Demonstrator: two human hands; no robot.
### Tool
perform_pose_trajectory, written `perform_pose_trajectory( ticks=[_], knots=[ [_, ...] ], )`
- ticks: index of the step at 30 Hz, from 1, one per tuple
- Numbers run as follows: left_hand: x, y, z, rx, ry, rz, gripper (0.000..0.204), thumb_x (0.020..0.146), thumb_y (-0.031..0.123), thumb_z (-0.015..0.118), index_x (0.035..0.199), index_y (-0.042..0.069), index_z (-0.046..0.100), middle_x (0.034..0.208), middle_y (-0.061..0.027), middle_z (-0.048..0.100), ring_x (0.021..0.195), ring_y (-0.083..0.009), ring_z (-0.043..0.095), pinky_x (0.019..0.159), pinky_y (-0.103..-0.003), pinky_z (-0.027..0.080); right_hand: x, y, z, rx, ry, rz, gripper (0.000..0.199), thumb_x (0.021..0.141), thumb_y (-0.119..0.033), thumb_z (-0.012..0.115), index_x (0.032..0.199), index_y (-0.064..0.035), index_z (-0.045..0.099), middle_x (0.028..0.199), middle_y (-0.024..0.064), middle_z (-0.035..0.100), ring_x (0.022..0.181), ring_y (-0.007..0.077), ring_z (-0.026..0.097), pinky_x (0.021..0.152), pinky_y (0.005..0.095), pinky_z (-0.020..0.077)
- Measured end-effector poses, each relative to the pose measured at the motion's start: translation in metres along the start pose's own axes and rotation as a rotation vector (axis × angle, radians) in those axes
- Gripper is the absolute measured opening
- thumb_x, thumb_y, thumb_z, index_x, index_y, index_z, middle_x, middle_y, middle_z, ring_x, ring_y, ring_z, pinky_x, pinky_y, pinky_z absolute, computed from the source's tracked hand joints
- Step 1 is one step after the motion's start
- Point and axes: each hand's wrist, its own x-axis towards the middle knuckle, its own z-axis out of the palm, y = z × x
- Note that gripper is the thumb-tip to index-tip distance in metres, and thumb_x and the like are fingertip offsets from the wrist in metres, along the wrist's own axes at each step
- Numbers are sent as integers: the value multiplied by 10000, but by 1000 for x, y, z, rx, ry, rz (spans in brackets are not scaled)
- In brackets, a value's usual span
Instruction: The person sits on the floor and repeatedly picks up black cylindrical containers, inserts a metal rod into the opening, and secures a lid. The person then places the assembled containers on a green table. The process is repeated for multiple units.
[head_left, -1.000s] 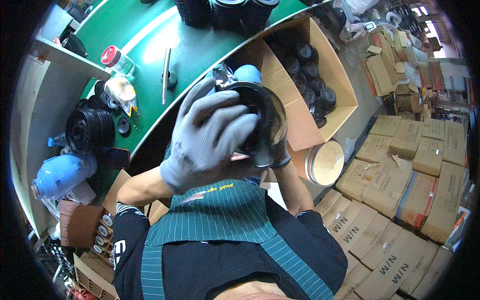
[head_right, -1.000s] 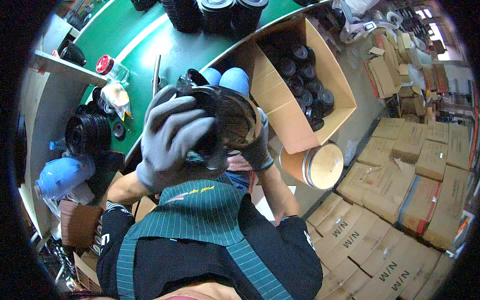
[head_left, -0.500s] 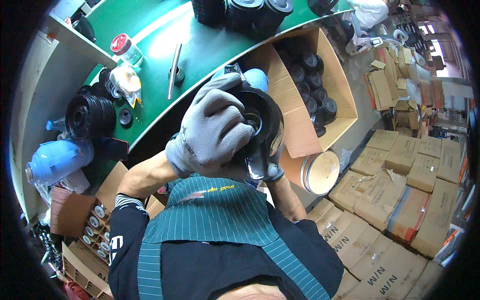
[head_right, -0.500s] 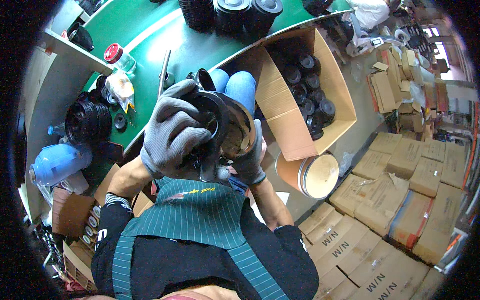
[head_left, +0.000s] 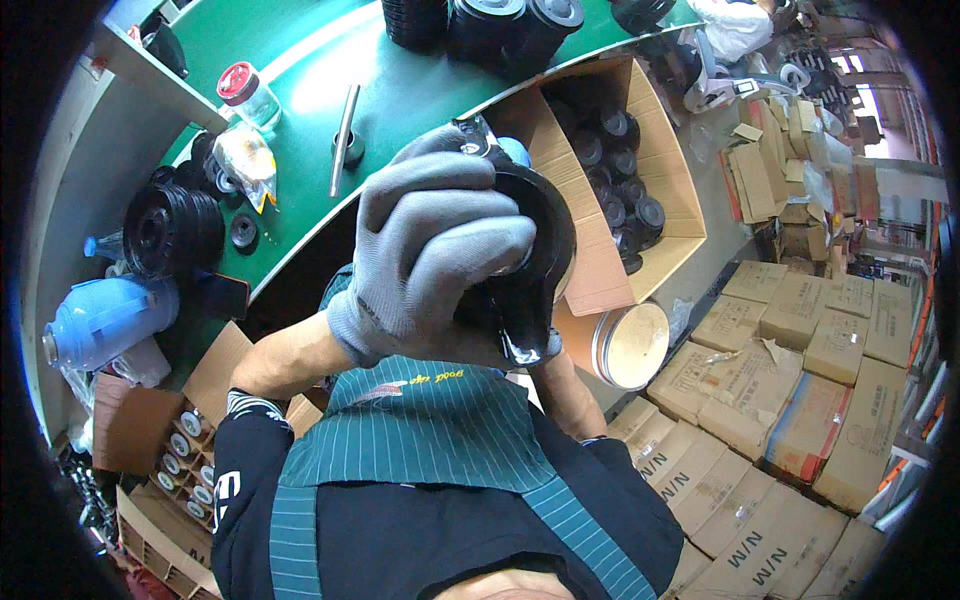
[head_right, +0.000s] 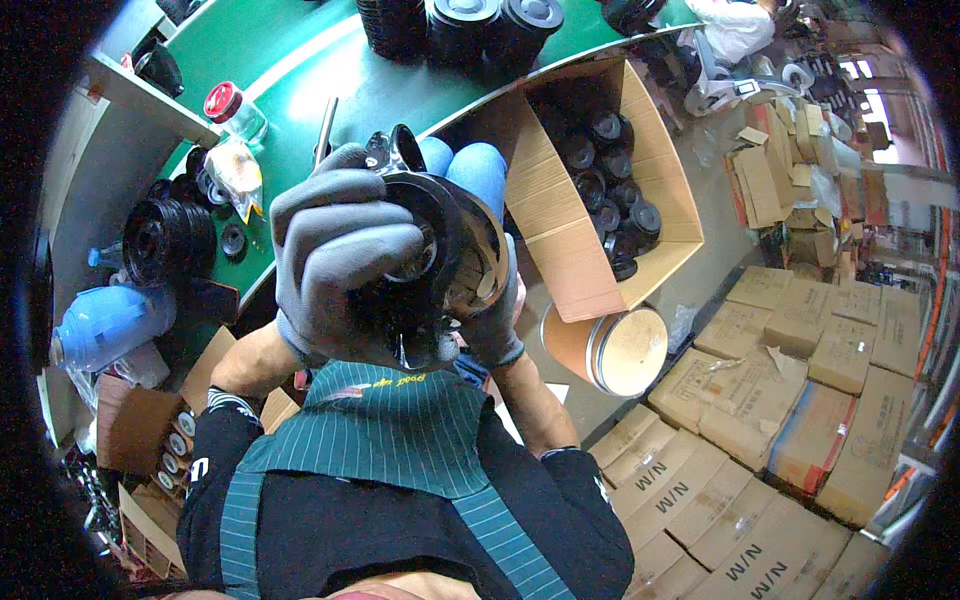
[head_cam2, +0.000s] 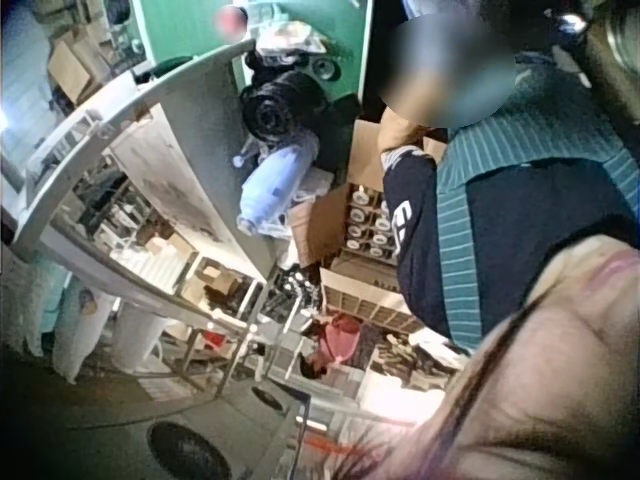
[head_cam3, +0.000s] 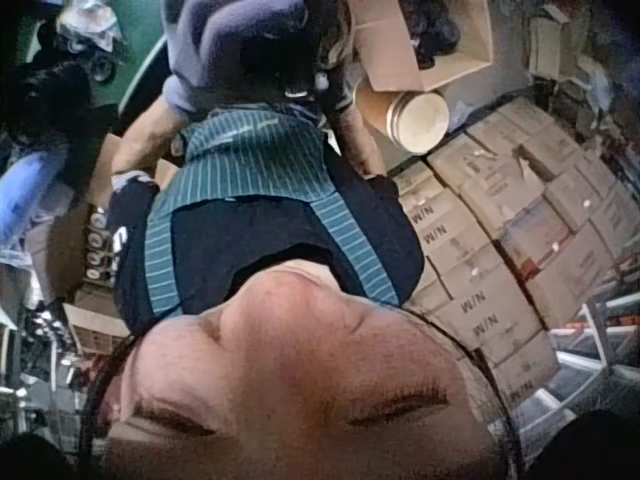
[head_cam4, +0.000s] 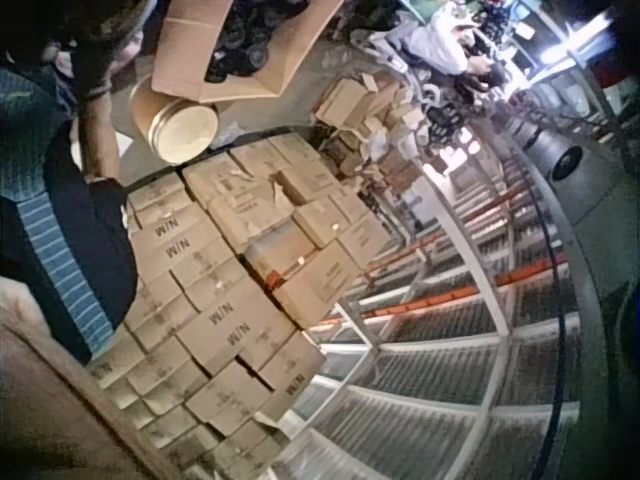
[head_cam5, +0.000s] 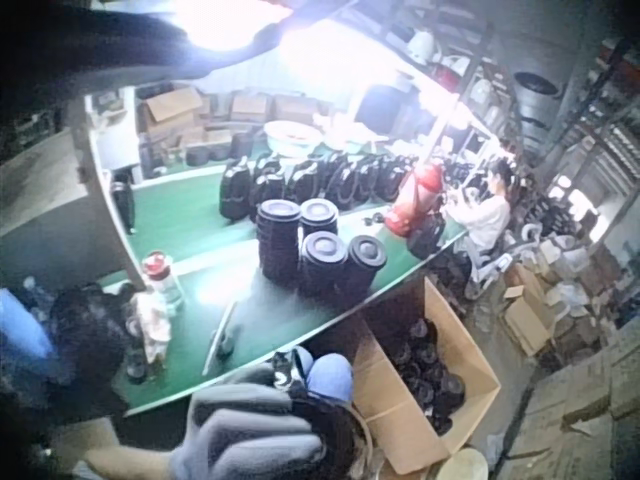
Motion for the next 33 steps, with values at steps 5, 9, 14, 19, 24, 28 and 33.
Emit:
perform_pose_trajectory(
  ticks=[5,9,14,19,24,28,33],
  knots=[
    [-4,-1,8,49,160,-23,938,665,382,1008,1446,66,598,1371,-172,620,1301,-403,603,1121,-529,512,-3,6,6,119,-23,70,655,1003,-172,691,1584,-35,422,1524,127,583,1364,243,609,1152,405,531],
    [-3,4,12,65,179,-68,1015,630,322,1007,1499,41,564,1409,-194,604,1315,-408,596,1114,-506,504,-9,24,13,405,-45,222,591,1064,-189,613,1599,-38,413,1548,127,568,1389,247,591,1181,412,511],
    [-3,5,9,68,125,-100,1056,601,286,1011,1518,38,550,1429,-195,594,1316,-405,594,1106,-512,503,-7,41,24,864,-64,343,512,1188,-309,381,1630,-50,386,1589,144,543,1404,275,585,1201,437,499],
    [-3,6,4,72,65,-138,1073,600,285,1019,1529,45,538,1435,-190,589,1321,-400,588,1108,-517,501,-11,38,33,521,-116,215,529,1158,-281,450,1625,-41,387,1579,148,546,1410,269,575,1207,431,484],
    [-4,6,3,67,36,-165,1075,607,285,1017,1536,50,529,1434,-188,589,1326,-399,581,1112,-519,499,-14,33,46,229,-90,117,567,1123,-288,535,1611,-34,400,1560,144,558,1421,262,563,1207,424,474],
    [-6,4,4,60,14,-171,1071,614,285,1014,1538,52,525,1423,-190,591,1317,-399,586,1117,-524,498,-12,23,43,93,-75,63,602,1095,-294,602,1600,-29,411,1544,140,567,1430,257,553,1207,418,466],
    [-29,-9,-16,115,-125,-243,837,860,242,870,1546,-33,476,1357,-245,611,1298,-411,626,1120,-501,522,11,-74,-20,197,91,165,627,1111,-451,532,1591,-49,497,1534,155,589,1412,271,576,1208,445,467]
  ],
)
